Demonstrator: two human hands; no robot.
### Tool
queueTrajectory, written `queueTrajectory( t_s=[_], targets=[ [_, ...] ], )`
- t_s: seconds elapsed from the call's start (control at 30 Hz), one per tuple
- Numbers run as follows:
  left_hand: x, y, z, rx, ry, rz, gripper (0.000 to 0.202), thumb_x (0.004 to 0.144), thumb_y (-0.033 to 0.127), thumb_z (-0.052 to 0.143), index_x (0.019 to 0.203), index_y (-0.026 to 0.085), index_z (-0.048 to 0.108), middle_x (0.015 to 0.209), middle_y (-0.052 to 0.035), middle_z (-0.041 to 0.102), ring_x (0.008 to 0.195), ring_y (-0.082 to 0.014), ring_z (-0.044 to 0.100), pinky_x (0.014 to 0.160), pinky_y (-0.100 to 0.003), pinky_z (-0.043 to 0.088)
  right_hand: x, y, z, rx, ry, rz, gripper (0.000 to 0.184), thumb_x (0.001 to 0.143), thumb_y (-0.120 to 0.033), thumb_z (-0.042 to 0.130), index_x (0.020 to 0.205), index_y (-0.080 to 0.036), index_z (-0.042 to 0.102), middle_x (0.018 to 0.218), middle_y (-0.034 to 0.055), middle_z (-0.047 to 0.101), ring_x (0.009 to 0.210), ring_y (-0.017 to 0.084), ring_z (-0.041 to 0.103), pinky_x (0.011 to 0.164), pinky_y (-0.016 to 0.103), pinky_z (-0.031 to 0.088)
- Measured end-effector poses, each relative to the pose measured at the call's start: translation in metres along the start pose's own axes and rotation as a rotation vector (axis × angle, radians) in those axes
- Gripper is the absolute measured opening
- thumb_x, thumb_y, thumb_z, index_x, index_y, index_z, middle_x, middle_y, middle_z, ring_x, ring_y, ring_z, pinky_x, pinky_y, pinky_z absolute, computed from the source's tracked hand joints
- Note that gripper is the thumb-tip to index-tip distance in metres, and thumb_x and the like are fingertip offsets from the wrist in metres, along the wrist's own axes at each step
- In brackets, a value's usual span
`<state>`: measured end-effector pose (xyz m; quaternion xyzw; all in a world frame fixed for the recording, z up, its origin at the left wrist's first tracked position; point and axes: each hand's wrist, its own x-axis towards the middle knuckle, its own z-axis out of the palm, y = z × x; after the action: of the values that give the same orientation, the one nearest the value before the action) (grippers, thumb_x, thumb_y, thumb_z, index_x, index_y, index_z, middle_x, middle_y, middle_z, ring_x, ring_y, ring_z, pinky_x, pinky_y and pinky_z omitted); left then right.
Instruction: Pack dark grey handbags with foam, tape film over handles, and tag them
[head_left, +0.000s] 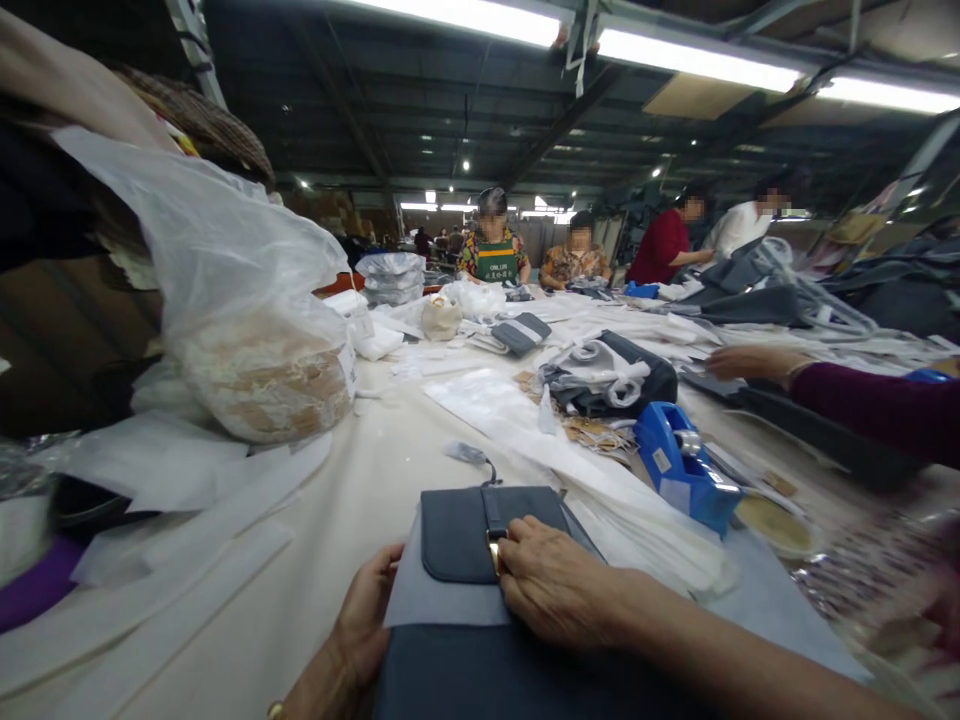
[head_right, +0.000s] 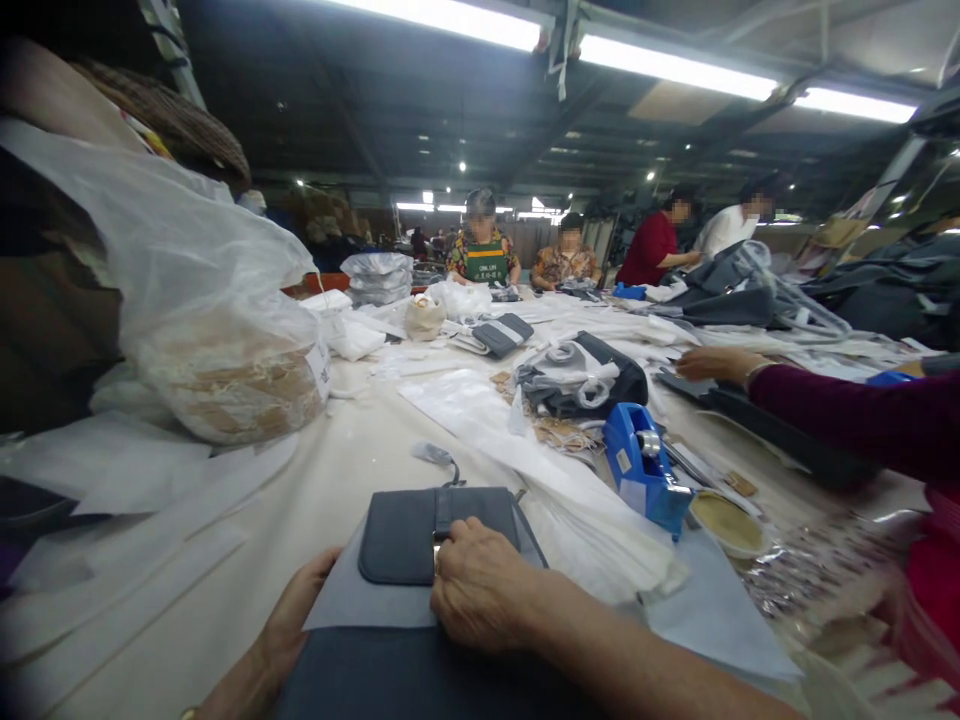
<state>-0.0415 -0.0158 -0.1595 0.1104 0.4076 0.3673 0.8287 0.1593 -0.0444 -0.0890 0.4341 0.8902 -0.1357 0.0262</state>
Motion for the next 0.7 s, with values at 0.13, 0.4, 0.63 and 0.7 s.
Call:
queueTrajectory(
  t_s=[0.13,0.4,0.63,0.7],
  targets=[
    [0.002,-0.009,-0.002,-0.034,-0.024,0.039,0.030,0.079,0.012,0.043,0.094,0.006,0.069,0.065,-0.0078,0.072,0.067,-0.0251,0.071,0.075,-0.038,0.056,-0.008,0.000,-0.004,0.013,0.037,-0.018,0.024,0.087,-0.011,0.037,0.091,-0.011,0.061,0.091,0.0124,0.061,0.079,0.020,0.048,0.077,0.035,0.039],
    [-0.014,-0.043,-0.003,-0.013,-0.298,-0.028,0.035,0.074,0.021,0.059,0.107,0.010,0.065,0.090,-0.0109,0.073,0.094,-0.0293,0.067,0.094,-0.043,0.047,-0.039,-0.004,-0.012,0.224,0.062,0.060,0.029,0.094,-0.014,0.029,0.096,-0.015,0.057,0.102,0.0092,0.055,0.093,0.019,0.048,0.088,0.033,0.040],
    [-0.009,-0.072,0.012,0.097,-0.384,0.213,0.049,0.069,0.039,0.070,0.115,0.024,0.063,0.110,-0.0095,0.068,0.107,-0.0326,0.061,0.094,-0.044,0.047,-0.055,-0.002,-0.016,0.333,0.132,0.070,0.032,0.093,-0.015,0.029,0.091,-0.021,0.061,0.113,0.0054,0.057,0.100,0.018,0.051,0.092,0.030,0.041],
    [-0.008,-0.078,0.023,0.073,-0.400,0.256,0.051,0.069,0.043,0.071,0.117,0.027,0.062,0.113,-0.0078,0.068,0.110,-0.0319,0.059,0.096,-0.043,0.046,-0.060,0.005,-0.012,0.297,0.181,0.069,0.034,0.092,-0.016,0.029,0.092,-0.023,0.063,0.114,0.0057,0.058,0.101,0.020,0.053,0.089,0.031,0.044]
  ],
)
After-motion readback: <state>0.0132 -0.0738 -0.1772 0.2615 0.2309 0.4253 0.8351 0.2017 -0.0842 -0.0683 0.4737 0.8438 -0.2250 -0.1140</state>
